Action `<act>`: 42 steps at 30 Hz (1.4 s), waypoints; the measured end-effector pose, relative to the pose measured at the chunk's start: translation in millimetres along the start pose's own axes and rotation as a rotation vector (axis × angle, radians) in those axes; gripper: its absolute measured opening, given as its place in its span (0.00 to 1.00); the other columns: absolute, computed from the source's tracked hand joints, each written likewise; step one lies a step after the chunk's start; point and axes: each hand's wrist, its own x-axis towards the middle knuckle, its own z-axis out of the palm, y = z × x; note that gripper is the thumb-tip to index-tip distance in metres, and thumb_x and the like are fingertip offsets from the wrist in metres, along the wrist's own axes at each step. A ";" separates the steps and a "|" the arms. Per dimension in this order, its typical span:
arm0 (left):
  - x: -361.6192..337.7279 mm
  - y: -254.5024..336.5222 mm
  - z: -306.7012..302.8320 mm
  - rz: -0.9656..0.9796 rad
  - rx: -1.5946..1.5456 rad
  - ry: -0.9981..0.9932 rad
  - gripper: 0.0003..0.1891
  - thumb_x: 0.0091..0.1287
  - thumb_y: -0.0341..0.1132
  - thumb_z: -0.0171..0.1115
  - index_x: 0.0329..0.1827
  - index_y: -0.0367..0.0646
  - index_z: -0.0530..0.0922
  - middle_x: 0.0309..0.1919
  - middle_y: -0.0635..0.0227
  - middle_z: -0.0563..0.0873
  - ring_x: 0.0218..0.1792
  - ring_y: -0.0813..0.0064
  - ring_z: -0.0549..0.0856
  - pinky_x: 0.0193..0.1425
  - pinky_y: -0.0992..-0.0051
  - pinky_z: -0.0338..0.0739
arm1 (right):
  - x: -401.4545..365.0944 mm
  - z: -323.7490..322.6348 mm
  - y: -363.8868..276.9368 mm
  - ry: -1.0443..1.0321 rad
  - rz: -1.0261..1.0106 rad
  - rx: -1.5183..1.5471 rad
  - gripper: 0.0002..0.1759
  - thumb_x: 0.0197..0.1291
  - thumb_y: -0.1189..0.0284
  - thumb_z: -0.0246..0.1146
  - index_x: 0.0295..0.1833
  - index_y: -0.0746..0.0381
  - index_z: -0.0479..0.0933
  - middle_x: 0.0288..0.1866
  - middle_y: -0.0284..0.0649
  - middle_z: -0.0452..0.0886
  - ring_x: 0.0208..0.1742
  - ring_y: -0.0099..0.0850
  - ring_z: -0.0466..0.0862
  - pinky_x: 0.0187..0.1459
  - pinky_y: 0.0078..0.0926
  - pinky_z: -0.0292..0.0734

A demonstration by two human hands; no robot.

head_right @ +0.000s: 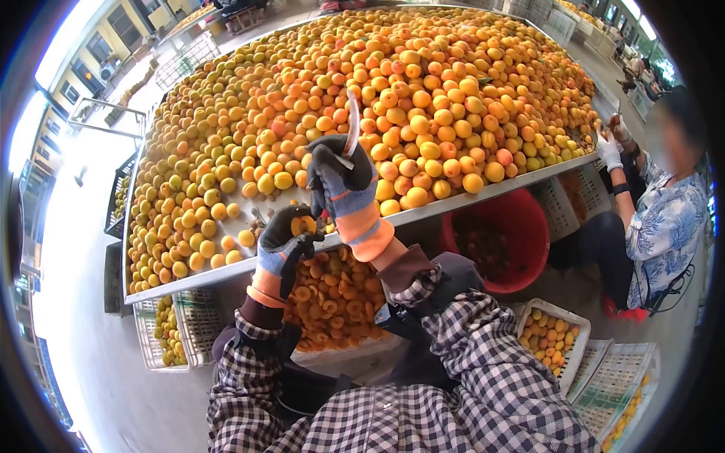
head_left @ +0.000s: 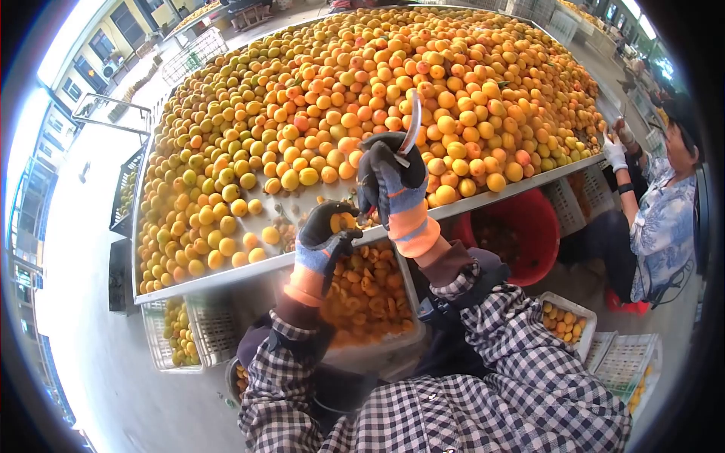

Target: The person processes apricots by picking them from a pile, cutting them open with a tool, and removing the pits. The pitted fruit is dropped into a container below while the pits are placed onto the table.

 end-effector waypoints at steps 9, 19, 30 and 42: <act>3.1 -14.6 7.1 0.021 -0.009 -0.013 0.23 0.61 0.23 0.60 0.62 0.38 0.72 0.46 0.63 0.82 0.38 0.79 0.83 0.37 0.82 0.76 | 0.9 6.7 7.5 0.046 -0.108 0.057 0.08 0.66 0.73 0.61 0.46 0.67 0.74 0.23 0.34 0.76 0.17 0.18 0.72 0.17 0.14 0.65; 8.8 -42.7 5.0 0.353 0.396 0.183 0.22 0.62 0.28 0.65 0.60 0.36 0.73 0.48 0.65 0.83 0.50 0.75 0.81 0.57 0.74 0.75 | 4.0 5.5 43.1 0.118 -0.101 0.041 0.09 0.64 0.72 0.64 0.45 0.63 0.75 0.27 0.30 0.77 0.24 0.16 0.75 0.26 0.14 0.69; 14.2 -54.5 6.6 0.393 0.527 0.251 0.23 0.59 0.19 0.52 0.60 0.38 0.71 0.51 0.53 0.81 0.51 0.57 0.82 0.55 0.66 0.76 | 4.1 14.1 56.8 0.141 -0.397 -0.436 0.09 0.61 0.73 0.66 0.45 0.62 0.77 0.32 0.29 0.79 0.30 0.17 0.78 0.30 0.17 0.73; 13.8 -33.9 10.0 0.479 0.560 0.232 0.17 0.64 0.23 0.57 0.57 0.39 0.76 0.48 0.61 0.84 0.49 0.70 0.84 0.54 0.73 0.78 | 18.8 -3.7 51.5 0.427 0.258 0.216 0.18 0.70 0.56 0.57 0.30 0.55 0.70 0.13 0.27 0.65 0.09 0.20 0.61 0.10 0.20 0.53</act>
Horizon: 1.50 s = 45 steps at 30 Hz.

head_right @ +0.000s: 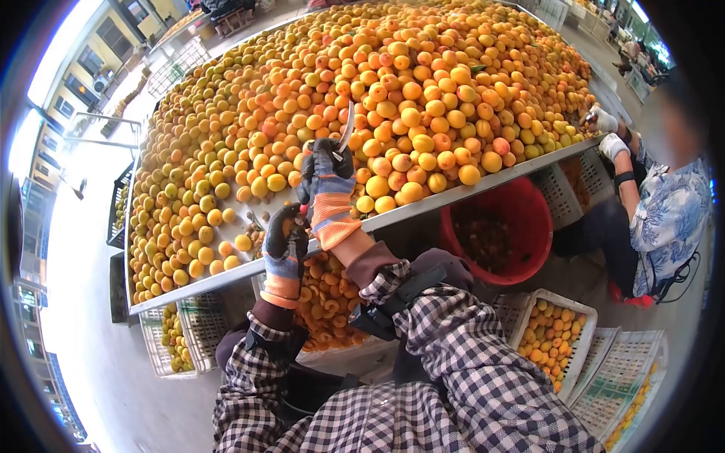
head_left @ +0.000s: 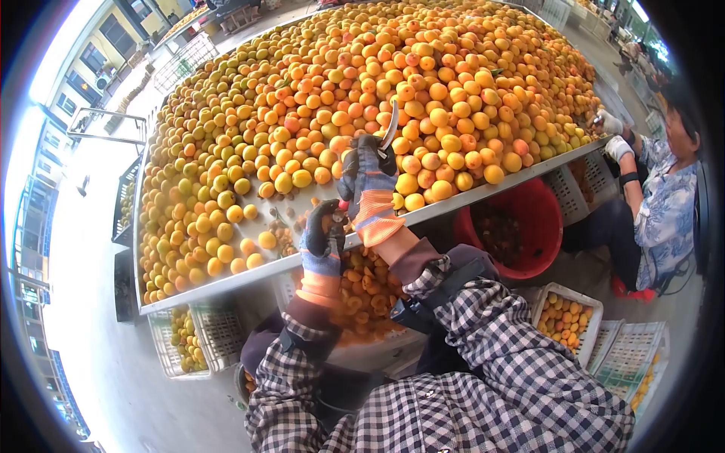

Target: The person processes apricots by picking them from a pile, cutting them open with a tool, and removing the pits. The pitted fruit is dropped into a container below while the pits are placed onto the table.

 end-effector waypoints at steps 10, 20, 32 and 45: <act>9.7 6.4 -1.6 0.003 0.055 0.011 0.14 0.67 0.27 0.57 0.56 0.43 0.77 0.39 0.61 0.84 0.39 0.69 0.84 0.46 0.72 0.78 | 11.5 -11.0 9.9 0.179 0.229 0.143 0.21 0.69 0.50 0.55 0.29 0.52 0.68 0.15 0.26 0.63 0.11 0.22 0.60 0.14 0.21 0.54; 15.3 -32.6 -8.2 -0.255 -0.114 0.169 0.09 0.68 0.33 0.65 0.41 0.35 0.84 0.30 0.73 0.86 0.28 0.87 0.77 0.34 0.84 0.74 | 31.2 -9.7 -3.4 0.129 -0.082 -0.015 0.17 0.69 0.58 0.58 0.29 0.55 0.69 0.16 0.30 0.69 0.12 0.23 0.68 0.13 0.23 0.63; 20.2 -38.1 -49.0 -0.360 0.326 -0.027 0.13 0.60 0.32 0.65 0.48 0.45 0.84 0.42 0.56 0.87 0.45 0.59 0.85 0.52 0.68 0.77 | 75.1 -38.4 -4.9 -0.272 -0.414 -1.831 0.18 0.56 0.64 0.66 0.53 0.52 0.77 0.48 0.42 0.82 0.50 0.44 0.82 0.49 0.38 0.78; 22.7 3.9 -66.2 -0.444 -0.351 -0.099 0.16 0.69 0.34 0.61 0.56 0.35 0.79 0.44 0.62 0.87 0.44 0.76 0.85 0.46 0.78 0.80 | 40.0 -14.5 -2.8 -0.590 -0.253 -1.196 0.20 0.46 0.76 0.72 0.49 0.56 0.80 0.46 0.41 0.82 0.48 0.34 0.82 0.52 0.27 0.77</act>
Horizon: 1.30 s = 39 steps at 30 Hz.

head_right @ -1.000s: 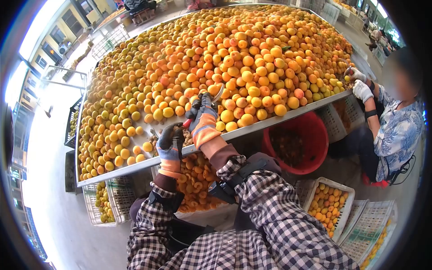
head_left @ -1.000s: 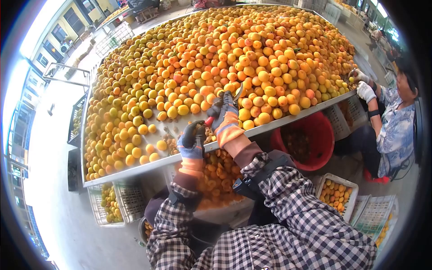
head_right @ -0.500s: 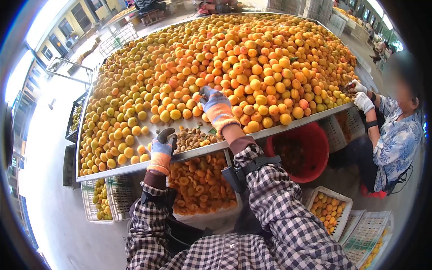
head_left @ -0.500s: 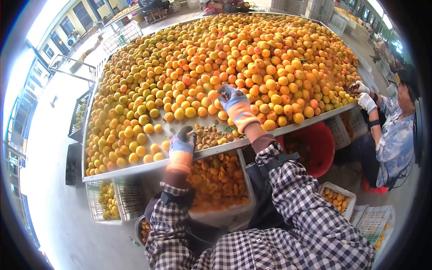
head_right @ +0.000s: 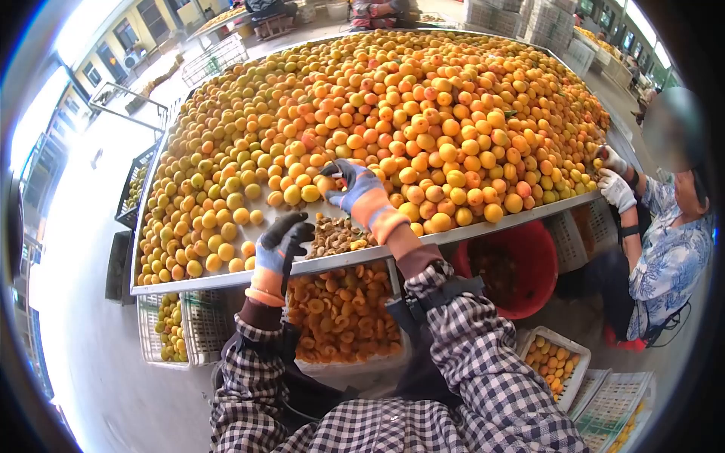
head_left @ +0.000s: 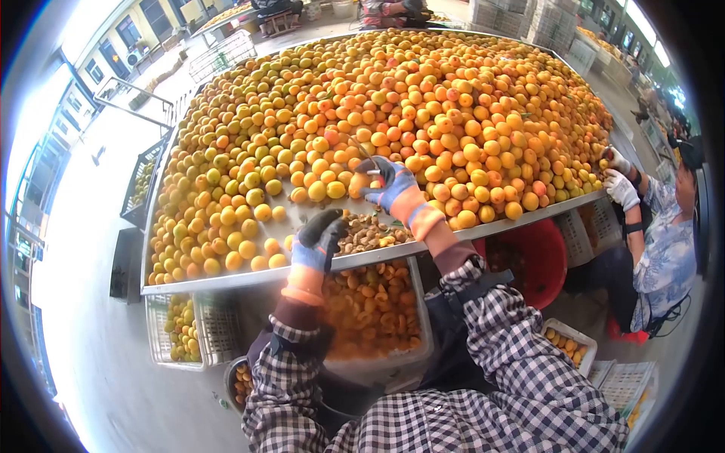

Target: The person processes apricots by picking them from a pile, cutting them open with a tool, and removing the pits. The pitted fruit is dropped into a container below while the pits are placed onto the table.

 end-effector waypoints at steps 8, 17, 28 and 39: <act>-3.8 1.6 5.3 -0.040 -0.389 0.084 0.20 0.66 0.32 0.65 0.59 0.34 0.76 0.47 0.65 0.85 0.44 0.76 0.84 0.46 0.78 0.80 | -51.0 30.7 -37.0 -0.091 -0.226 0.296 0.25 0.50 0.82 0.72 0.56 0.62 0.76 0.54 0.37 0.79 0.54 0.25 0.80 0.57 0.21 0.76; 0.1 2.9 -6.4 0.212 -0.189 0.149 0.24 0.61 0.20 0.65 0.62 0.36 0.75 0.54 0.64 0.83 0.50 0.74 0.83 0.53 0.75 0.80 | -66.4 9.9 -47.1 -0.121 -0.302 -0.371 0.12 0.60 0.70 0.65 0.48 0.61 0.78 0.40 0.46 0.82 0.42 0.46 0.83 0.41 0.34 0.78; -0.8 8.4 -8.1 0.186 -0.147 0.042 0.25 0.56 0.21 0.69 0.59 0.36 0.77 0.51 0.66 0.84 0.51 0.76 0.83 0.58 0.76 0.77 | -71.9 11.2 -41.2 -0.183 -0.234 -0.419 0.12 0.61 0.69 0.63 0.49 0.62 0.78 0.39 0.48 0.82 0.40 0.46 0.83 0.40 0.37 0.78; -11.1 19.6 -2.4 0.266 -0.245 -0.053 0.24 0.57 0.29 0.71 0.58 0.34 0.77 0.48 0.63 0.85 0.50 0.71 0.83 0.58 0.72 0.76 | -78.3 19.4 -41.5 -0.269 -0.193 -0.127 0.13 0.63 0.71 0.62 0.52 0.62 0.76 0.37 0.48 0.83 0.40 0.47 0.83 0.40 0.35 0.78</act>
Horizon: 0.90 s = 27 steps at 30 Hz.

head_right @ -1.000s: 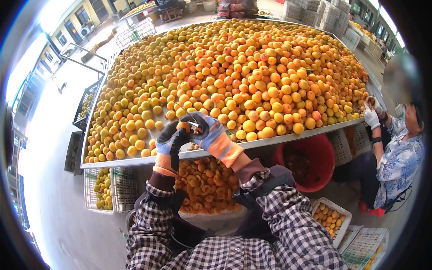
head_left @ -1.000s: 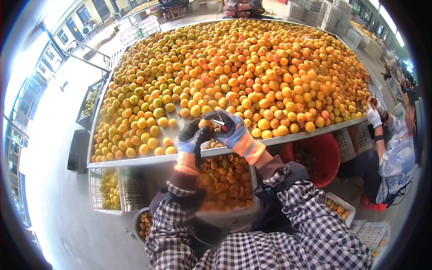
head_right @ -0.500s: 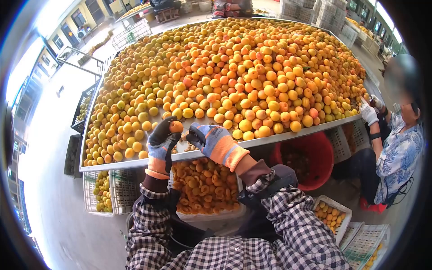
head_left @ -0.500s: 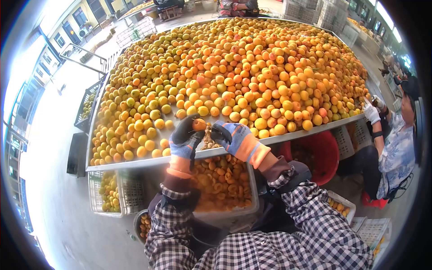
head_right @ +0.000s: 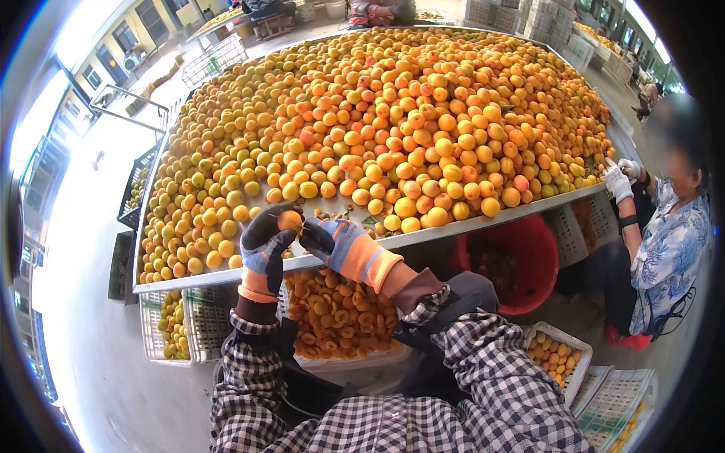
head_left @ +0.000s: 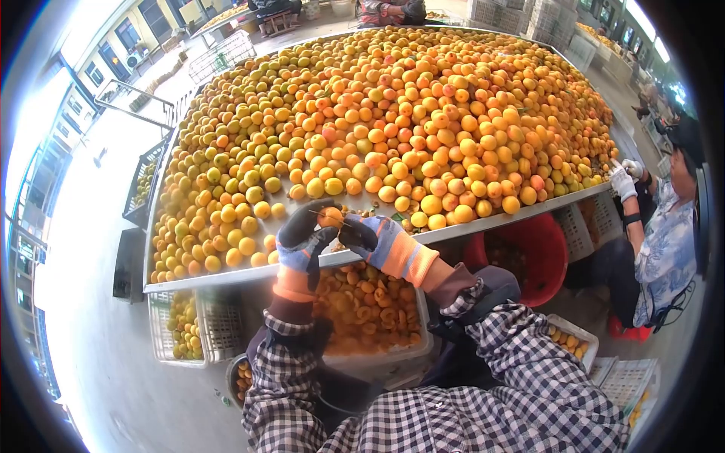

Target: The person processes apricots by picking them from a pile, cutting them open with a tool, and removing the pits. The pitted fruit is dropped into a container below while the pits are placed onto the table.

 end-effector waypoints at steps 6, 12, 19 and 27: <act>-3.4 -12.2 14.1 -0.041 -0.143 0.078 0.21 0.64 0.35 0.65 0.57 0.33 0.77 0.48 0.63 0.85 0.50 0.73 0.82 0.60 0.73 0.73 | 0.9 6.2 0.6 0.099 -0.012 -0.130 0.18 0.64 0.63 0.59 0.57 0.56 0.71 0.40 0.48 0.83 0.43 0.50 0.82 0.43 0.43 0.77; -4.7 -13.7 15.9 -0.093 -0.108 0.133 0.18 0.69 0.37 0.60 0.56 0.34 0.78 0.47 0.64 0.85 0.49 0.74 0.81 0.58 0.73 0.73 | 5.1 7.6 8.7 0.033 0.089 -0.269 0.20 0.64 0.61 0.59 0.57 0.59 0.68 0.41 0.51 0.83 0.44 0.51 0.83 0.43 0.44 0.78; -4.0 -22.0 13.2 -0.183 -0.175 0.193 0.18 0.64 0.31 0.66 0.55 0.33 0.78 0.44 0.64 0.86 0.45 0.74 0.83 0.55 0.75 0.75 | 3.4 15.6 11.9 0.078 0.093 -0.337 0.16 0.64 0.61 0.59 0.52 0.57 0.71 0.37 0.47 0.81 0.40 0.49 0.83 0.38 0.42 0.78; -3.1 -6.6 20.2 -0.132 -0.197 0.170 0.18 0.62 0.28 0.65 0.54 0.32 0.77 0.39 0.63 0.85 0.36 0.73 0.85 0.44 0.75 0.79 | 2.9 14.6 10.9 0.057 0.083 -0.149 0.18 0.63 0.63 0.60 0.53 0.59 0.67 0.41 0.53 0.82 0.45 0.53 0.82 0.43 0.46 0.78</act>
